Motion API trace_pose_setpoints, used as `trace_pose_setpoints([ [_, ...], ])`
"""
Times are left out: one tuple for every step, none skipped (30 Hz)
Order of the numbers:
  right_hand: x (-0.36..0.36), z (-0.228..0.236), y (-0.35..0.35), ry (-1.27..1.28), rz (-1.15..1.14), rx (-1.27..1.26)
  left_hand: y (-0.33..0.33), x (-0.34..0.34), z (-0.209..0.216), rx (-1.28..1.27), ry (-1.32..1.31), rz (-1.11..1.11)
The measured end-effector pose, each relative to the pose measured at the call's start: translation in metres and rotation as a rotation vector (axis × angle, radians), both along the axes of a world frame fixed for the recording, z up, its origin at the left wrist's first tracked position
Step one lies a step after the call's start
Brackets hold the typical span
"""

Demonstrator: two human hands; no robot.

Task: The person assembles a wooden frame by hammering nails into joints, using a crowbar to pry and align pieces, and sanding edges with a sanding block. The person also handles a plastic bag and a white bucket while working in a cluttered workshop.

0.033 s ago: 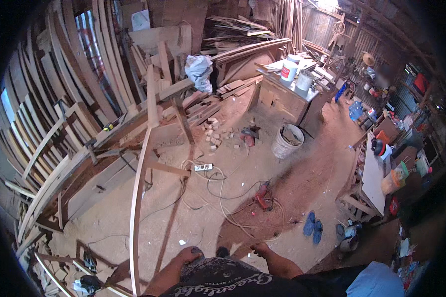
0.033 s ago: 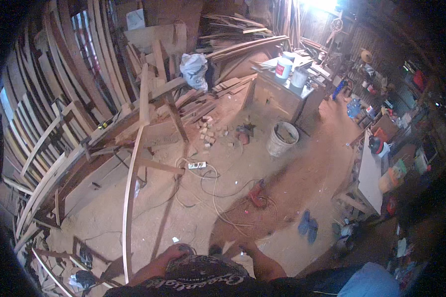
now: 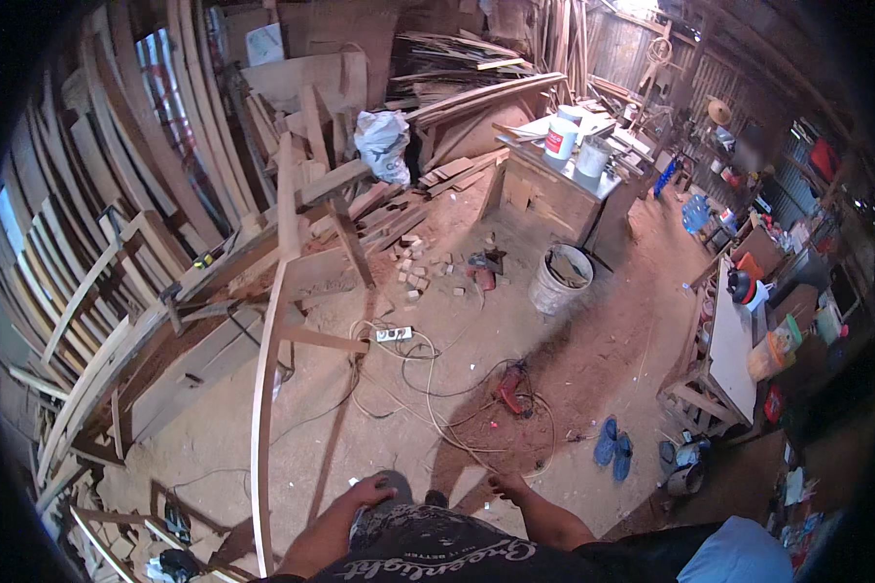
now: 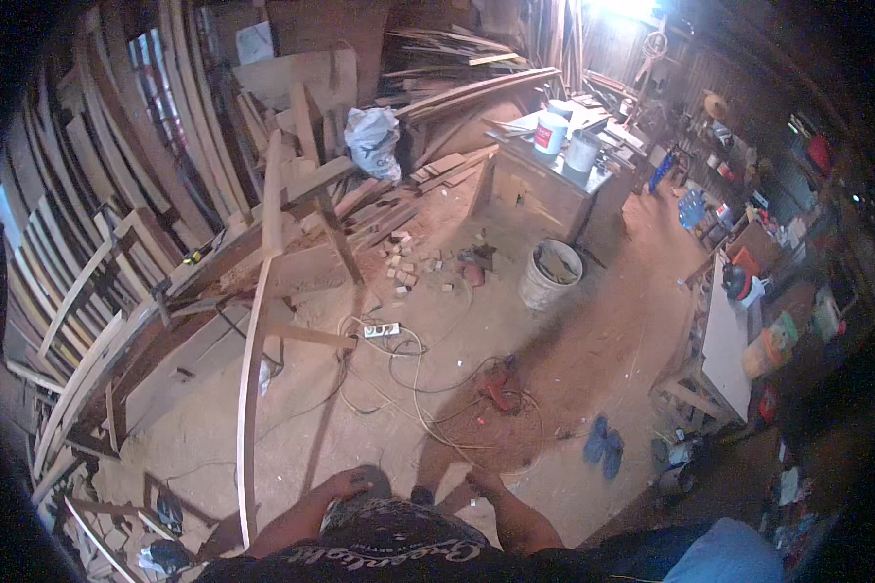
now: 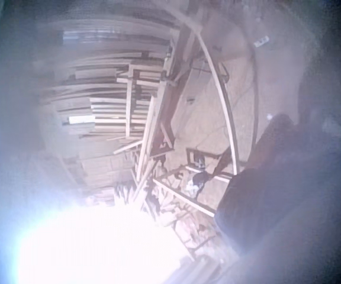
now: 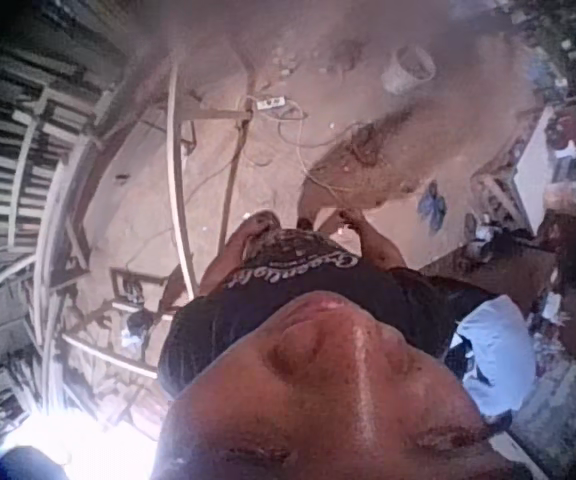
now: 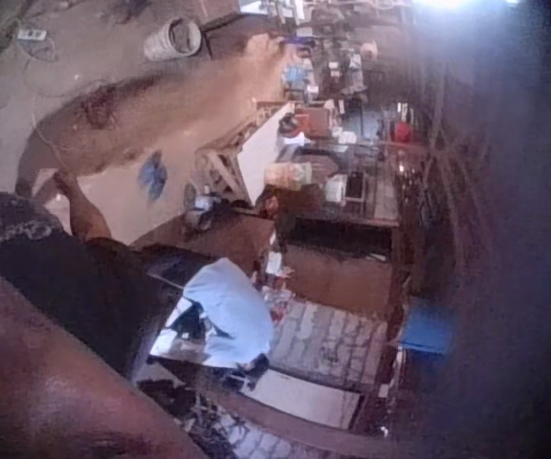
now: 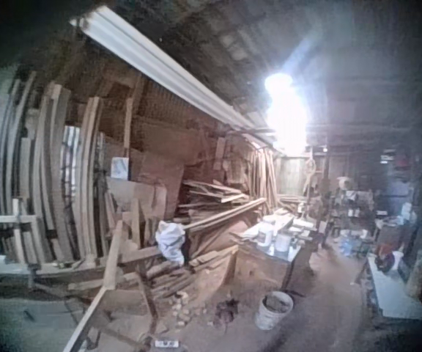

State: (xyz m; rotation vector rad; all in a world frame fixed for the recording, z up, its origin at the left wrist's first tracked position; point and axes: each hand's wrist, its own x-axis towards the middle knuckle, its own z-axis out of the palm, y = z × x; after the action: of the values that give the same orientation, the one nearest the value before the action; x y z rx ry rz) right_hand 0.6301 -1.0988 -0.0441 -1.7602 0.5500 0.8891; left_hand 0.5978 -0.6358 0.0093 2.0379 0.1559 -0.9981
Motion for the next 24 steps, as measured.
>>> trace_pose_setpoints([
  [0.037, 0.005, -0.010, 0.041, -0.017, 0.021, -0.014, 0.047, 0.004, -0.026, -0.019, -0.045],
  [0.059, 0.014, -0.002, 0.052, -0.072, 0.055, -0.019, 0.072, 0.013, -0.028, -0.025, -0.086],
  [0.075, 0.022, 0.007, 0.063, -0.133, 0.082, -0.022, 0.093, 0.019, -0.059, 0.023, -0.055],
  [0.092, 0.026, -0.002, 0.063, -0.203, 0.091, -0.033, 0.119, 0.028, -0.105, 0.062, -0.032],
  [0.105, 0.020, -0.012, 0.043, -0.259, 0.211, -0.046, 0.145, 0.032, -0.151, 0.102, -0.010],
  [0.131, 0.027, -0.008, 0.043, -0.251, 0.225, -0.044, 0.165, 0.027, -0.152, 0.169, 0.076],
  [0.152, 0.032, -0.007, 0.046, -0.257, 0.229, -0.045, 0.183, 0.016, -0.161, 0.243, 0.150],
  [0.171, 0.037, -0.007, 0.056, -0.270, 0.234, -0.045, 0.200, 0.002, -0.164, 0.324, 0.219],
  [0.188, 0.036, -0.013, 0.068, -0.236, 0.202, -0.041, 0.218, -0.016, -0.112, 0.348, 0.159],
  [0.206, 0.033, -0.026, 0.069, -0.200, 0.169, -0.034, 0.245, -0.036, -0.061, 0.358, 0.097],
  [0.224, 0.023, -0.045, 0.062, -0.173, 0.132, -0.031, 0.273, -0.056, -0.014, 0.367, 0.026],
  [0.241, 0.003, -0.062, 0.053, -0.088, -0.018, -0.011, 0.302, -0.083, 0.101, 0.207, -0.168],
  [0.263, -0.011, -0.085, 0.046, -0.018, -0.181, -0.002, 0.334, -0.099, 0.238, 0.036, -0.374],
  [0.274, -0.009, -0.092, 0.126, -0.091, -0.166, 0.008, 0.356, -0.095, 0.392, -0.092, -0.541],
  [0.289, -0.004, -0.097, 0.196, -0.165, -0.142, 0.028, 0.377, -0.091, 0.384, -0.033, -0.483],
  [0.273, -0.023, -0.173, -0.012, 0.261, -0.355, -0.009, 0.419, -0.098, 0.271, -0.017, -0.491],
  [0.264, -0.027, -0.246, -0.257, 0.665, -0.666, -0.050, 0.468, -0.103, 0.193, 0.016, -0.439],
  [0.322, -0.028, -0.200, 0.148, 0.591, -0.637, -0.013, 0.500, -0.079, 0.297, 0.100, -0.317],
  [0.336, -0.025, -0.223, -0.020, 0.611, -0.692, -0.026, 0.542, -0.074, 0.331, 0.160, -0.202],
  [0.346, -0.023, -0.252, -0.182, 0.631, -0.767, -0.045, 0.588, -0.070, 0.344, -0.016, -0.344],
  [0.387, -0.017, -0.237, -0.440, 0.676, -0.696, -0.031, 0.625, -0.054, 0.429, -0.175, -0.457],
  [0.422, -0.009, -0.249, -0.262, 0.492, -0.614, -0.054, 0.667, -0.046, 0.369, -0.233, -0.269],
  [0.458, 0.006, -0.265, -0.110, 0.303, -0.550, -0.083, 0.709, -0.036, 0.290, -0.310, -0.071],
  [0.494, 0.013, -0.251, -0.158, -0.167, -0.288, -0.094, 0.746, -0.028, 0.215, -0.274, 0.051],
])
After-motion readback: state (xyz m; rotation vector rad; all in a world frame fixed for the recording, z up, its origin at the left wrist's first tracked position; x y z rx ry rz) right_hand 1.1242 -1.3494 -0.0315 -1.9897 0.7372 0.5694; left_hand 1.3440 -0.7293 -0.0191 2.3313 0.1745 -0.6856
